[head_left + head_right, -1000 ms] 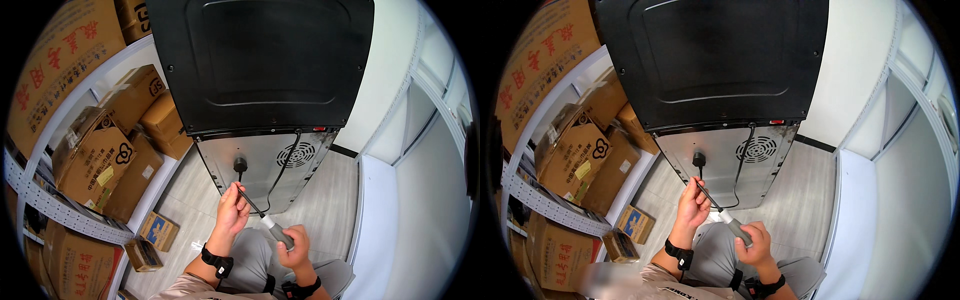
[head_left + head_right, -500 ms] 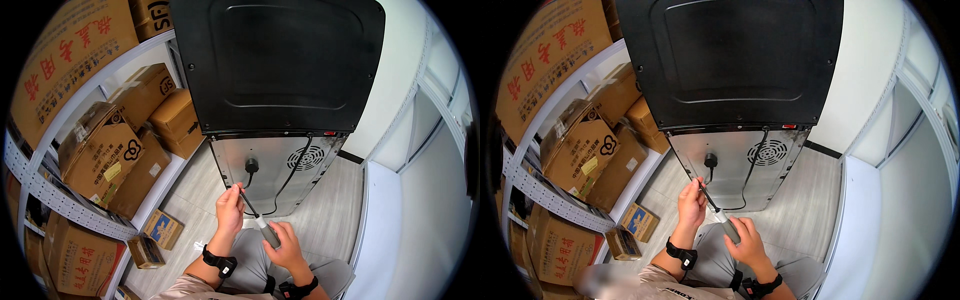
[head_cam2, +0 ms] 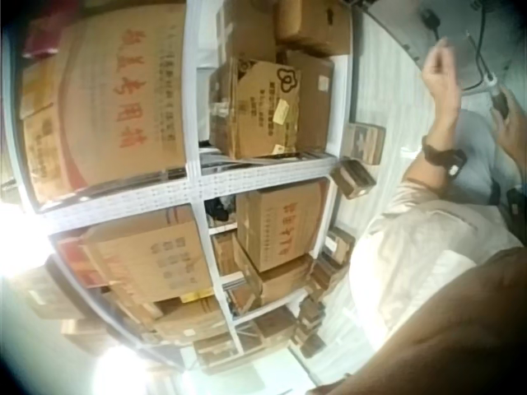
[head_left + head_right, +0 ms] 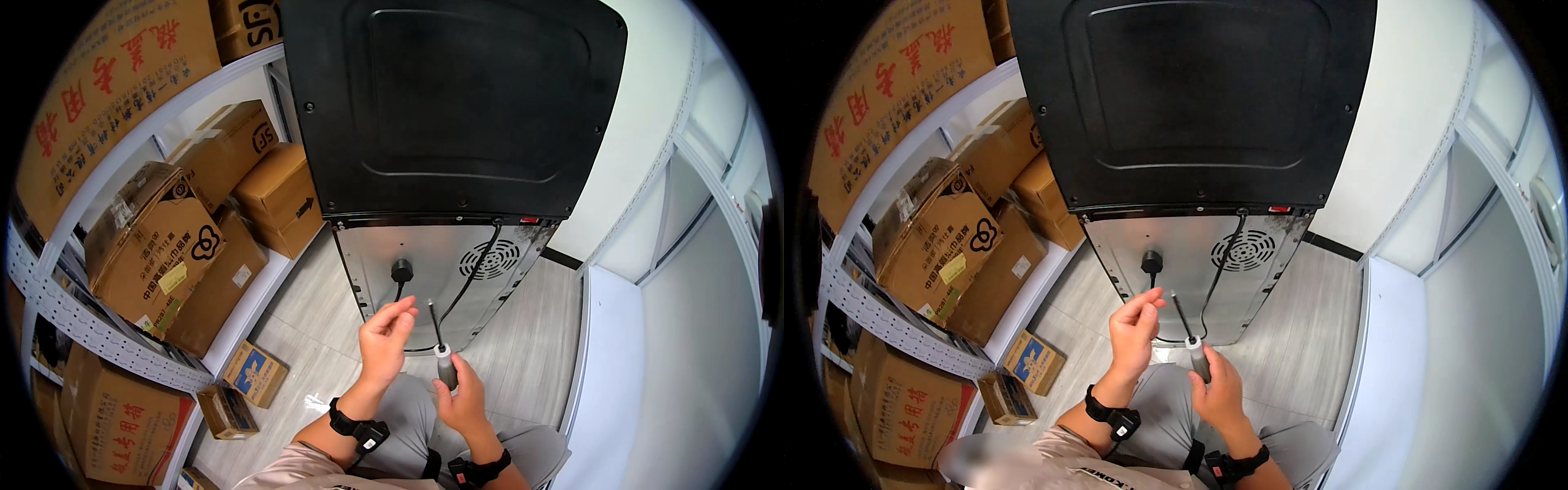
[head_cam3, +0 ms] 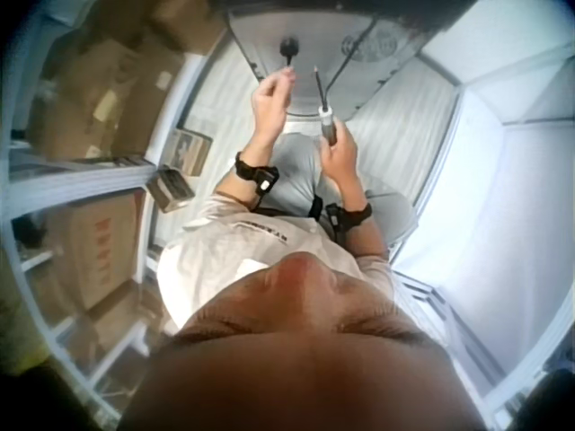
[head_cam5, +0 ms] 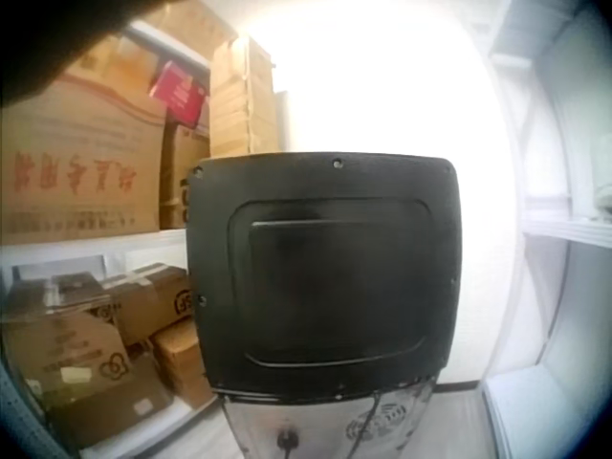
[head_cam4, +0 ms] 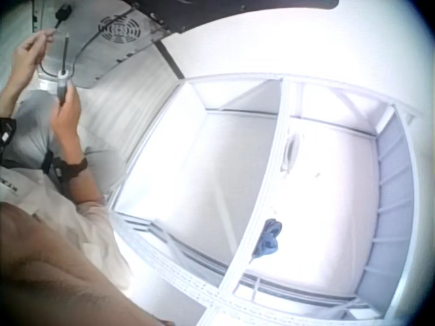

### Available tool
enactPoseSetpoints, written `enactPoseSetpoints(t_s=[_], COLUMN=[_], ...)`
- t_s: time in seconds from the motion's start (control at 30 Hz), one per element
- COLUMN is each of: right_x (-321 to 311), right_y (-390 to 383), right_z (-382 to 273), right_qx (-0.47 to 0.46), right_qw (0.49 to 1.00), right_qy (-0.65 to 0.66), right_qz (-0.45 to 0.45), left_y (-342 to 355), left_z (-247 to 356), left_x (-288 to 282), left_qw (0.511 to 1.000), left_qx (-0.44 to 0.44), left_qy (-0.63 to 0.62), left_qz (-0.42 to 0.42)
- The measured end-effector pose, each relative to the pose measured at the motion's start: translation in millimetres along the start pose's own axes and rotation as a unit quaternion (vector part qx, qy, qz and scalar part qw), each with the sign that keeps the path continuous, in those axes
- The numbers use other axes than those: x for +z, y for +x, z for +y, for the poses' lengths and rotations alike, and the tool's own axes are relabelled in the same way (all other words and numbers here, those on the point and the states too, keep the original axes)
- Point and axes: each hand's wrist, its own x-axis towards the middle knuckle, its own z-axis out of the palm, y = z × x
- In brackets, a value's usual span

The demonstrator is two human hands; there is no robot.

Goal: The person uses a screwdriver to remove screws from the back panel of a small refrigerator and then works on the internal wiring of a white cylindrical appliance on a shelf. The person manipulates wires and components inside the appliance.

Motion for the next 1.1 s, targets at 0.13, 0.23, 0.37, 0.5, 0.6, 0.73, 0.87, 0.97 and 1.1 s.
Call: enactPoseSetpoints(t_s=[0.13,0.23,0.37,0.5,0.6,0.73,0.87,0.97,1.1], right_x=[-5,-8,-14,-19,-22,-24,-26,-22,-16], right_y=[-5,-5,-7,-11,-11,-10,-4,-6,-6], right_z=[13,17,27,30,32,34,31,31,30], right_qx=[0.038,0.038,0.041,0.055,0.056,0.052,0.033,0.029,0.026], right_qw=[0.999,0.999,0.998,0.998,0.998,0.998,0.999,0.998,0.999], right_qy=[0.004,0.005,0.013,-0.004,0.000,0.002,-0.005,-0.021,-0.012], right_qz=[0.019,0.038,0.044,0.039,0.041,0.041,0.042,0.046,0.043], left_y=[26,59,83,88,89,93,93,84,71], left_z=[-30,-70,-112,-143,-150,-155,-160,-167,-172], left_x=[-36,-78,-114,-127,-130,-138,-149,-147,-147], left_qw=[0.984,0.963,0.947,0.961,0.966,0.962,0.955,0.960,0.956], left_qx=[0.037,0.015,-0.223,-0.175,-0.172,-0.181,-0.195,-0.154,-0.134], left_qy=[-0.020,0.030,0.116,0.152,0.135,0.166,0.193,0.203,0.234], left_qz=[0.174,0.266,0.202,0.153,0.139,0.120,0.113,0.116,0.120])
